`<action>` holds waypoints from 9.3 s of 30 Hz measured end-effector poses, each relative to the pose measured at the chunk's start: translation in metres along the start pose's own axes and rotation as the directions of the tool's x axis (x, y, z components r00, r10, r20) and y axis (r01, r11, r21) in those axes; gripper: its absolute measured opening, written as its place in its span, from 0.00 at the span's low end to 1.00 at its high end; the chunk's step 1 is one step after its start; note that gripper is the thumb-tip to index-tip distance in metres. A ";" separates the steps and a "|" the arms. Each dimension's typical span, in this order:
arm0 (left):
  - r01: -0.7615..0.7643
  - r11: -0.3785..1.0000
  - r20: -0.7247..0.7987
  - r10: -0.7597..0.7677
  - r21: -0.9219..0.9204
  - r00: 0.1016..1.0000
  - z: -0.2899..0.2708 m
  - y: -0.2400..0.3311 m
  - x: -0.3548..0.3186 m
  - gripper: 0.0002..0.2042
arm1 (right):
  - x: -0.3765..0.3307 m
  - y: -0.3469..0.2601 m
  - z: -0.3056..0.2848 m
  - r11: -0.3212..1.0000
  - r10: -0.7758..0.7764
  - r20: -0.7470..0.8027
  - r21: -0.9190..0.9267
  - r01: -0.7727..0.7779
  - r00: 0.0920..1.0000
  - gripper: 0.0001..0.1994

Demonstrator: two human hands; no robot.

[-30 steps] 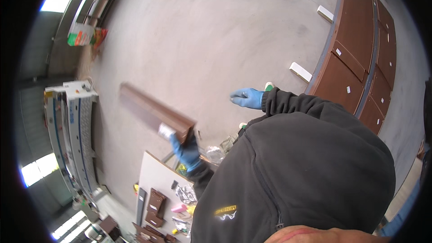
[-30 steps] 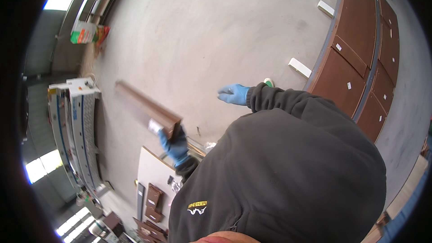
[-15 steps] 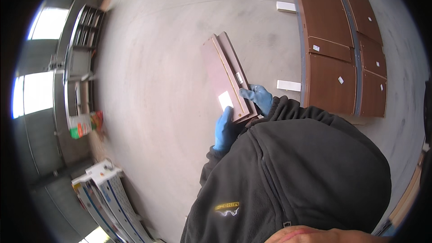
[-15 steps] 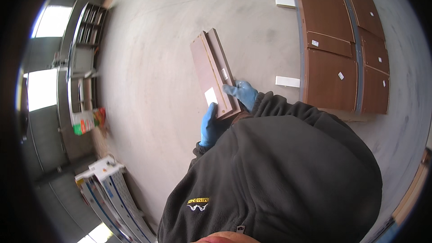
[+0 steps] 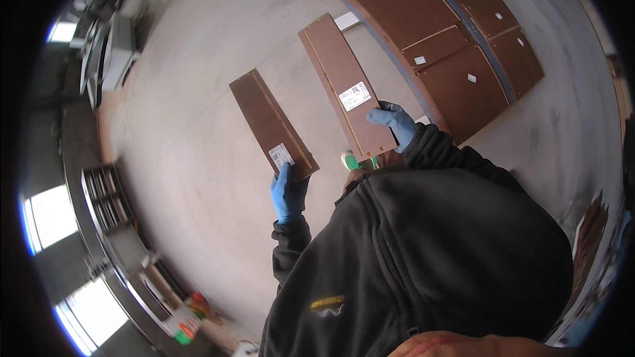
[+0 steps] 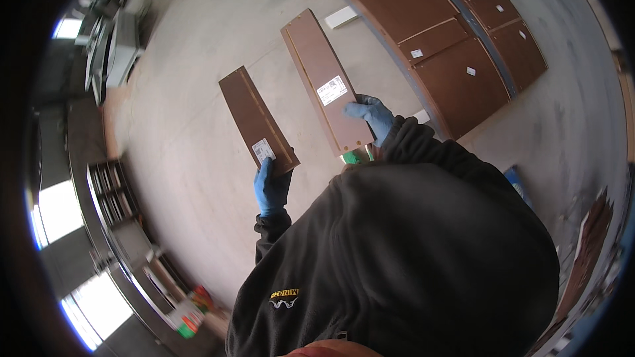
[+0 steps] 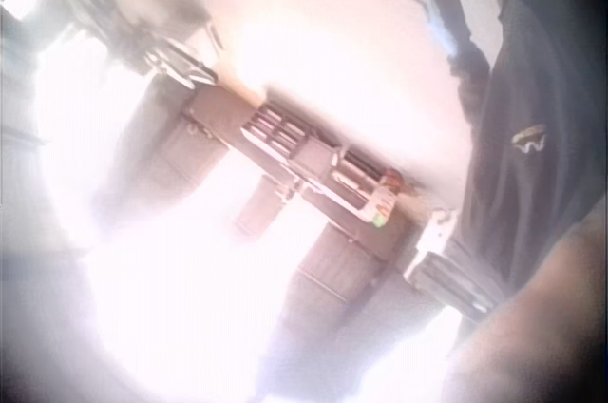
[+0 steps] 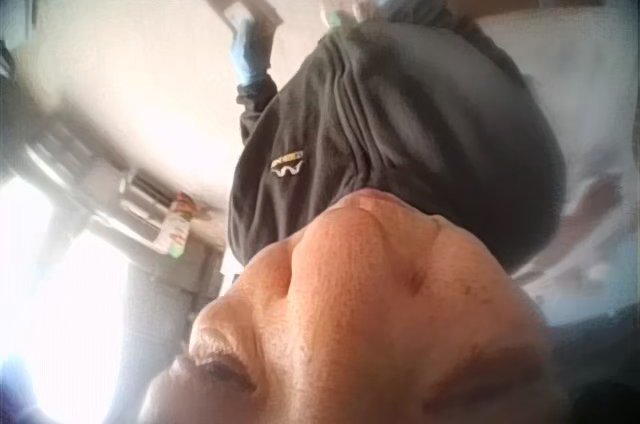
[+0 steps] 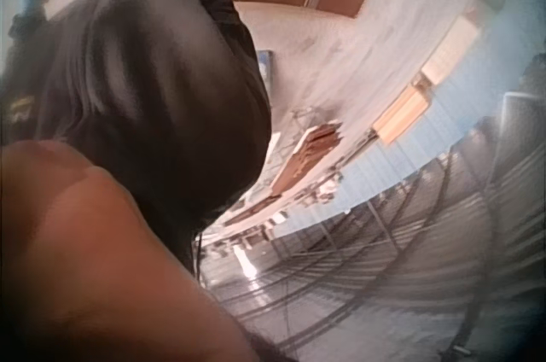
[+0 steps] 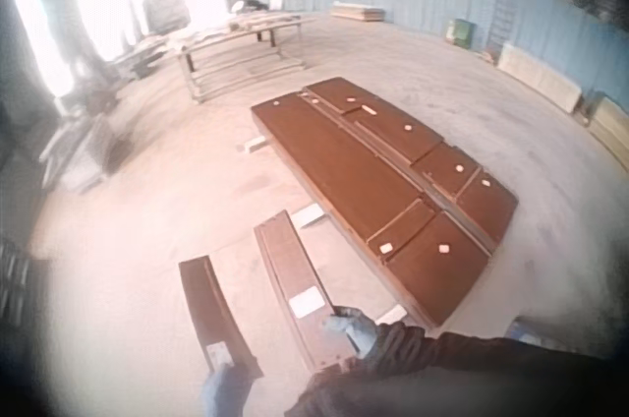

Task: The person picks up brown wood panels from a stack, wipes each panel with a cloth, and places them on a table. They then pick up a water bottle, pour water onto the cloth, and continue wiping the panels before stacking them back on the floor.

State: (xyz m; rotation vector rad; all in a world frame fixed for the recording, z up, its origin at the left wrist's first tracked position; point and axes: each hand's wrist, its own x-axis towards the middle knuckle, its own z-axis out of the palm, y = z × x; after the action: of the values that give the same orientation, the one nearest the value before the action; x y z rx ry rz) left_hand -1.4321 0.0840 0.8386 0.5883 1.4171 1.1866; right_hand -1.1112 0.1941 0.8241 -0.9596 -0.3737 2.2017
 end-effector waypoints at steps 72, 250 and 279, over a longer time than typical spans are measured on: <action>-0.293 0.582 0.617 -0.494 0.758 0.613 0.077 -0.278 0.358 0.02 | 0.254 0.063 -0.535 0.451 -0.889 -0.372 -0.610 -0.651 -0.267 0.38; -0.192 0.803 0.749 -0.399 0.564 0.529 0.673 -0.436 0.449 0.33 | 0.262 0.036 -0.575 0.575 -0.789 -0.374 -0.729 -0.371 -0.488 0.27; -0.152 0.454 0.446 -0.662 0.878 0.602 0.112 -0.221 0.268 0.28 | 0.152 0.289 -0.340 0.778 -0.627 -0.769 -0.626 0.049 0.126 0.19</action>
State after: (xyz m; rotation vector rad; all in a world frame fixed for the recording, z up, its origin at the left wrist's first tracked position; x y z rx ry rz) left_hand -1.3309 0.2734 0.5430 1.3058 1.1632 -0.2765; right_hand -1.0768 0.0892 0.3659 -2.0634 -0.4311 0.6449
